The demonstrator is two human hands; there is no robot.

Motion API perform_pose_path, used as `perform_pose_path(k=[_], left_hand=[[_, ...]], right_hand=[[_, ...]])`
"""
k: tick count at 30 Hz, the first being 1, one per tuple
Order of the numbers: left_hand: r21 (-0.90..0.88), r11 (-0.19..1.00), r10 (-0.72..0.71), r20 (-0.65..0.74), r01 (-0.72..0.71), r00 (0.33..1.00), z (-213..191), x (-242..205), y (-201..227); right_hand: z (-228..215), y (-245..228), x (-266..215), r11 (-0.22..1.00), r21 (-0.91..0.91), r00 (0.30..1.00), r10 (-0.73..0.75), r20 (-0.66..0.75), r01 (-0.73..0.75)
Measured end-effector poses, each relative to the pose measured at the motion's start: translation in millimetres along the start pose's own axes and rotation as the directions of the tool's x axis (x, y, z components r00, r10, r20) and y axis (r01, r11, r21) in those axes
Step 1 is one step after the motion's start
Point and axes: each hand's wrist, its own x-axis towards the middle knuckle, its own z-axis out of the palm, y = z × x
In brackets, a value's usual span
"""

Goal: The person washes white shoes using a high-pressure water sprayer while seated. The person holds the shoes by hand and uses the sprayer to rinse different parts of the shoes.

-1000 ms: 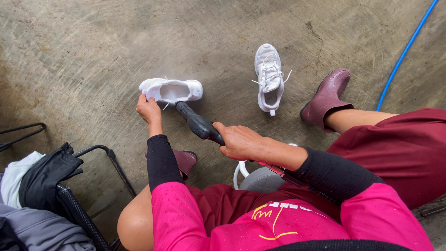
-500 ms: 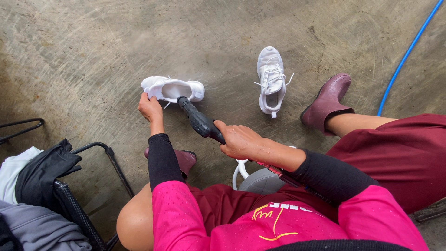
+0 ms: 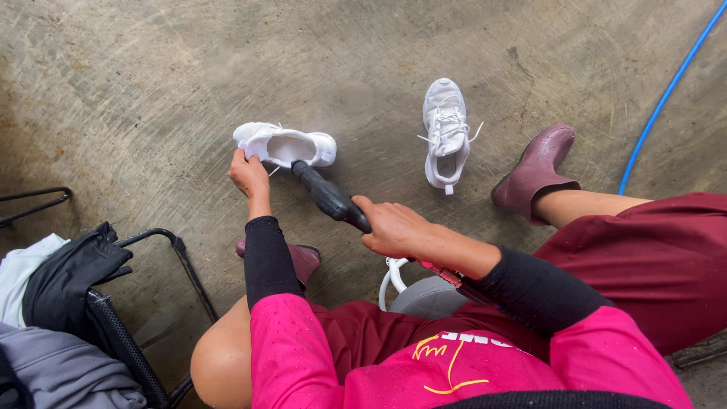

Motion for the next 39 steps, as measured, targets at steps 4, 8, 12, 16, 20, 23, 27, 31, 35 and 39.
perform_pose_path(k=[4, 8, 12, 16, 20, 23, 27, 31, 35, 39], left_hand=[[-0.03, 0.999, -0.033, -0.02, 0.033, 0.999, 13, 10, -11], [-0.154, 0.98, -0.131, -0.037, 0.124, 0.991, 26, 13, -26], [-0.548, 0.78, -0.326, 0.055, 0.302, 0.944, 15, -4, -8], [-0.579, 0.707, -0.429, 0.104, 0.405, 0.897, 34, 5, -49], [-0.652, 0.684, -0.353, 0.096, 0.326, 0.931, 39, 23, -77], [-0.787, 0.523, -0.325, 0.171, 0.327, 0.93, -20, -18, 0], [-0.906, 0.299, -0.142, 0.269, 0.3, 0.953, -57, -17, 76], [-0.938, 0.304, 0.029, 0.186, 0.169, 0.982, -95, 22, 76], [-0.935, 0.105, 0.112, -0.328, -0.339, 0.938, -140, 39, 104], [-0.73, -0.024, -0.022, -0.682, -0.683, 0.731, -216, -8, 250]], right_hand=[[-28, -4, -23, 0.999, 0.008, 0.999, 0.047, -0.009, -0.047], [-54, 9, -47, 0.969, 0.086, 0.972, 0.234, -0.009, -0.233], [-52, 56, -40, 0.89, 0.226, 0.909, 0.414, -0.045, -0.395], [-50, 76, -41, 0.85, 0.272, 0.878, 0.477, -0.035, -0.451], [-51, 85, -38, 0.827, 0.294, 0.863, 0.505, -0.013, -0.48], [-51, 87, -34, 0.821, 0.298, 0.864, 0.504, 0.022, -0.487], [-55, 84, -30, 0.829, 0.296, 0.875, 0.482, 0.05, -0.474], [-61, 77, -30, 0.835, 0.304, 0.885, 0.459, 0.071, -0.458], [-59, 75, -32, 0.872, 0.252, 0.901, 0.434, 0.002, -0.42], [-59, 67, -36, 0.859, 0.243, 0.885, 0.465, -0.004, -0.45]])
